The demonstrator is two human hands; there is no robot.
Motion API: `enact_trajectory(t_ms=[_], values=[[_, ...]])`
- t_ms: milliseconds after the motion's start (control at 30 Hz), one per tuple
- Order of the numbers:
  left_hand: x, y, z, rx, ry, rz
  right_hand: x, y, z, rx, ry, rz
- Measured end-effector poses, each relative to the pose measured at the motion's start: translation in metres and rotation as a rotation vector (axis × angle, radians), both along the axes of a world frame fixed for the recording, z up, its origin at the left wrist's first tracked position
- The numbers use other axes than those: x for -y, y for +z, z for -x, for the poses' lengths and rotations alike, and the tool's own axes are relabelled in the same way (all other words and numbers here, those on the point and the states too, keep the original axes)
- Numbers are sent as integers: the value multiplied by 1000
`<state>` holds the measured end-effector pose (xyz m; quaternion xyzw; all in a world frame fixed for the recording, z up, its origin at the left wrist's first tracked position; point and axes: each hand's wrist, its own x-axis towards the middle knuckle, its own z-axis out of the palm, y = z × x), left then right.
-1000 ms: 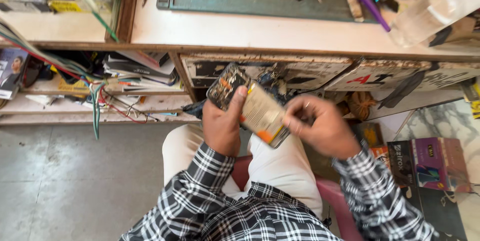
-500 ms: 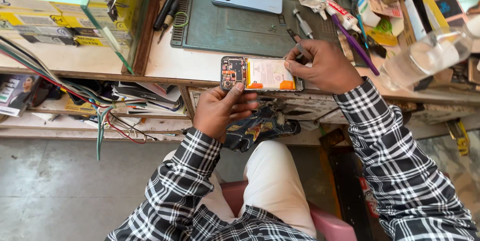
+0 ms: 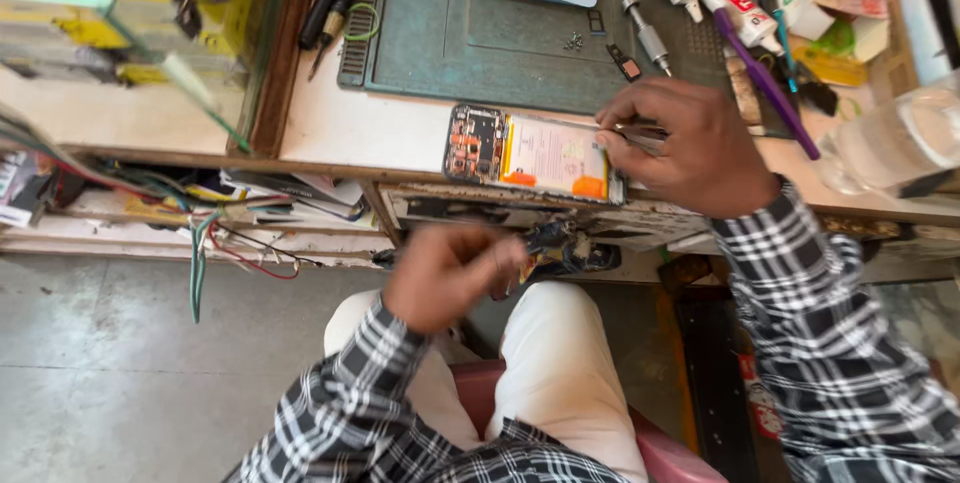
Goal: The person works on a disassembled smartphone, connecting and disconnecting a red test lead to the battery connector, then using a metal spudger to press and adjust internal components near the motherboard. The phone remains open on the lap throughout the clip.
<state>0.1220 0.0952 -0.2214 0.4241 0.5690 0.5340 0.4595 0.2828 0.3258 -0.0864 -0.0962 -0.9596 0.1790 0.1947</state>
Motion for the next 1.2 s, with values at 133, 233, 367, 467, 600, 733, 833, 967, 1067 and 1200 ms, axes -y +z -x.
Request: enact_trajectory(t_ms=[133,233,367,467,600,733,833,967,1067,1200], values=[[18,-51,-24,-115,-411,440,-15,19,10,19,94,-59],[13,-98,-32,-314,-560,673,-32,32,29,155,165,-92],[-16,-139,-7,-401,-646,740,-47,35,49,326,253,-104],[-23,-139,0,-418,-670,767,-47,30,52,402,323,-47],[0,-108,-15,-418,-663,808,-42,30,53,337,297,139],[19,-70,-21,-448,-615,833,-44,34,56,243,292,230],[16,-47,-13,-486,-596,836,-49,27,56,191,334,275],[-5,-39,8,-564,-604,802,-44,14,44,200,291,174],[-18,-43,19,-563,-625,819,-44,8,41,183,259,43],[-3,-34,25,-523,-675,847,-47,7,51,173,246,121]])
